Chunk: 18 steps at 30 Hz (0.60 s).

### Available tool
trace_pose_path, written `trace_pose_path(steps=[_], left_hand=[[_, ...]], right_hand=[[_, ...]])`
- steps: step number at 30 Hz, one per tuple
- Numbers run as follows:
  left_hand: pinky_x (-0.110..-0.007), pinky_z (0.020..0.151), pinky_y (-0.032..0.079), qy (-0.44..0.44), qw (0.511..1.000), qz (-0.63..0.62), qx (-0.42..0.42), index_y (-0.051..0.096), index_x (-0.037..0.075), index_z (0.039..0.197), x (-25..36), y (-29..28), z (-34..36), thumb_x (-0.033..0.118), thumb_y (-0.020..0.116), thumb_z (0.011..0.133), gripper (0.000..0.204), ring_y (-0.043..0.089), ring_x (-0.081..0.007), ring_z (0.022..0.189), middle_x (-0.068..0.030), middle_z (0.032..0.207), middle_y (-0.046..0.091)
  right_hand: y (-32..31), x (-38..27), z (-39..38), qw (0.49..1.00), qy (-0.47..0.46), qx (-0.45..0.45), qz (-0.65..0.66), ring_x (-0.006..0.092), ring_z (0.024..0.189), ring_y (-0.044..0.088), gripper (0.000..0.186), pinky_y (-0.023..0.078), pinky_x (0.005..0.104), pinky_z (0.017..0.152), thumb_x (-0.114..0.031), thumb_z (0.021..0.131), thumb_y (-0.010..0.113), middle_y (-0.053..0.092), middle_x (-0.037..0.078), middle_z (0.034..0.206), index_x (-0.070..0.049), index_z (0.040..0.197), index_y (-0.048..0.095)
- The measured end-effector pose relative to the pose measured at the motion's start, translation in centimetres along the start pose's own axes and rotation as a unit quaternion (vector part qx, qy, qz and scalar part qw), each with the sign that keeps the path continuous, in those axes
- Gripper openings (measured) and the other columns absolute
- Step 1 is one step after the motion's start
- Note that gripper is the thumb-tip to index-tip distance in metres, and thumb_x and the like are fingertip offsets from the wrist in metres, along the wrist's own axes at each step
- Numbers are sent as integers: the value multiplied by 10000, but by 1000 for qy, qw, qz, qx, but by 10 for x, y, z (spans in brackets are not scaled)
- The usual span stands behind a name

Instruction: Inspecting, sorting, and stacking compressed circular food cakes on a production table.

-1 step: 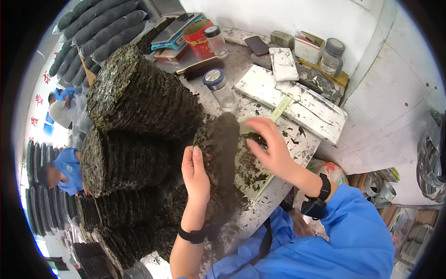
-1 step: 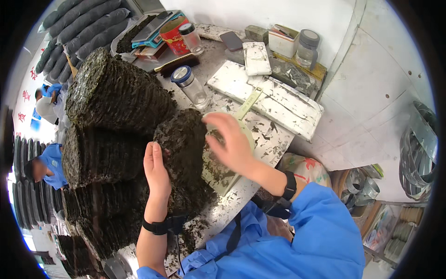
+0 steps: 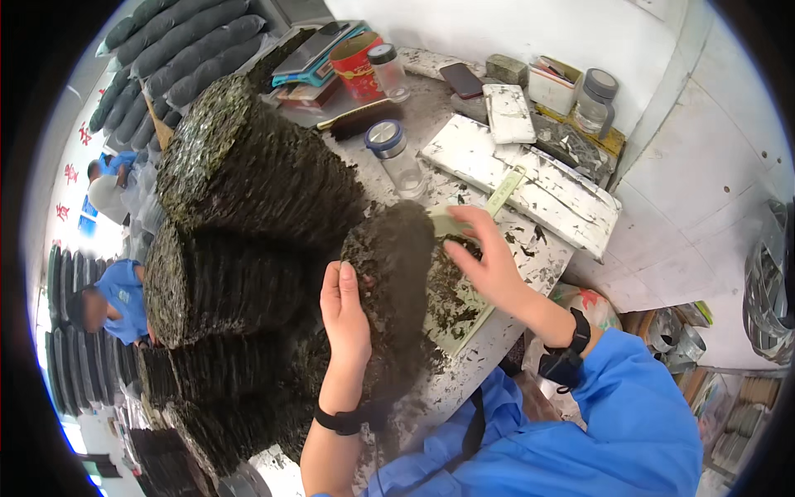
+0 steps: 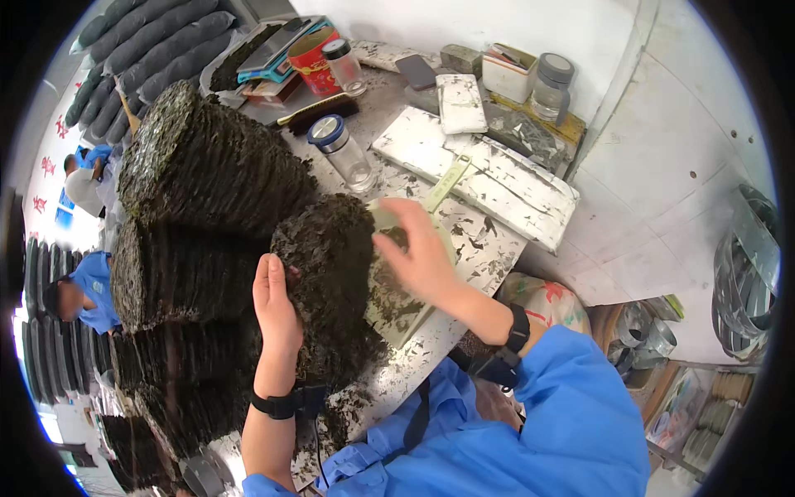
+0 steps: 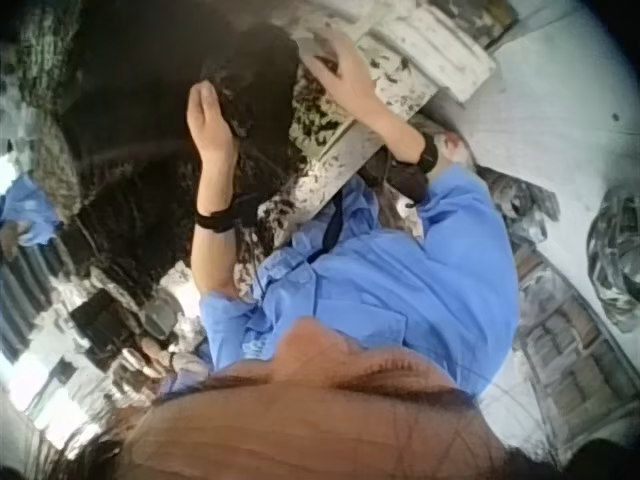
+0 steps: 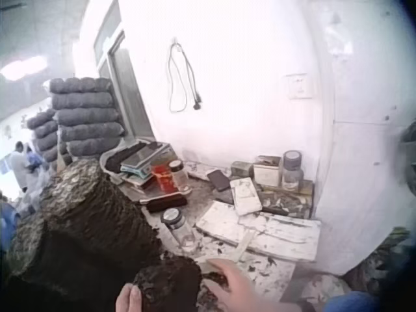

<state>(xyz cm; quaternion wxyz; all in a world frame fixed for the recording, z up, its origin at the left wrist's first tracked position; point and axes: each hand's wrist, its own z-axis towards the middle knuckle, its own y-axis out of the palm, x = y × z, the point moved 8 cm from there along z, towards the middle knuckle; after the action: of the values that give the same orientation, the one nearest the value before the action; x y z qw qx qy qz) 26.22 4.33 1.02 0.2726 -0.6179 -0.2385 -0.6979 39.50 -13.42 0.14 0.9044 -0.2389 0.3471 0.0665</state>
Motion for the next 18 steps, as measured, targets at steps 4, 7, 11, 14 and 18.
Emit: trace_pose_path(steps=[4, 7, 11, 14, 18], left_hand=[[-234, 757, 423, -135, 969, -149, 145, 554, 61, 992, 15, -48, -44, 244, 471, 1020, 203, 495, -65, 811, 32, 893, 556], [-248, 801, 442, -185, 938, -199, 214, 578, 56, 1100, 1, -107, -92, 241, 496, 1009, 222, 539, -84, 870, 15, 976, 598], [-249, 719, 422, -189, 949, -128, 217, 573, 72, 987, -25, -165, -139, 242, 510, 1000, 182, 506, -73, 789, 36, 863, 553], [-245, 635, 372, -205, 951, -52, 227, 560, 70, 893, -47, -204, -157, 233, 514, 996, 199, 446, -57, 697, 54, 754, 498], [-246, 567, 308, -170, 955, 118, 213, 549, 50, 821, -62, -237, -160, 241, 515, 995, 261, 370, -35, 640, 75, 667, 441]], right_hand=[[57, 46, -36, 882, 318, -118, 328, 234, 1128, 565, 585, 458, 317, 909, -255, 908, 664, 477, 191, 1351, -42, 1382, 395], [80, 8, -60, 802, 442, -209, 344, 206, 1089, 583, 573, 462, 285, 880, -236, 900, 674, 529, 200, 1280, -5, 1359, 421], [118, -27, -71, 802, 399, -276, 348, 131, 953, 594, 518, 468, 246, 801, -226, 896, 684, 628, 109, 1046, 64, 1272, 479], [148, -40, -77, 818, 369, -278, 344, 97, 876, 584, 485, 464, 242, 776, -214, 887, 696, 637, 52, 937, 76, 1227, 508], [184, -37, -85, 840, 365, -276, 292, 119, 907, 549, 496, 453, 273, 781, -219, 857, 726, 623, 109, 1033, 54, 1217, 522]])
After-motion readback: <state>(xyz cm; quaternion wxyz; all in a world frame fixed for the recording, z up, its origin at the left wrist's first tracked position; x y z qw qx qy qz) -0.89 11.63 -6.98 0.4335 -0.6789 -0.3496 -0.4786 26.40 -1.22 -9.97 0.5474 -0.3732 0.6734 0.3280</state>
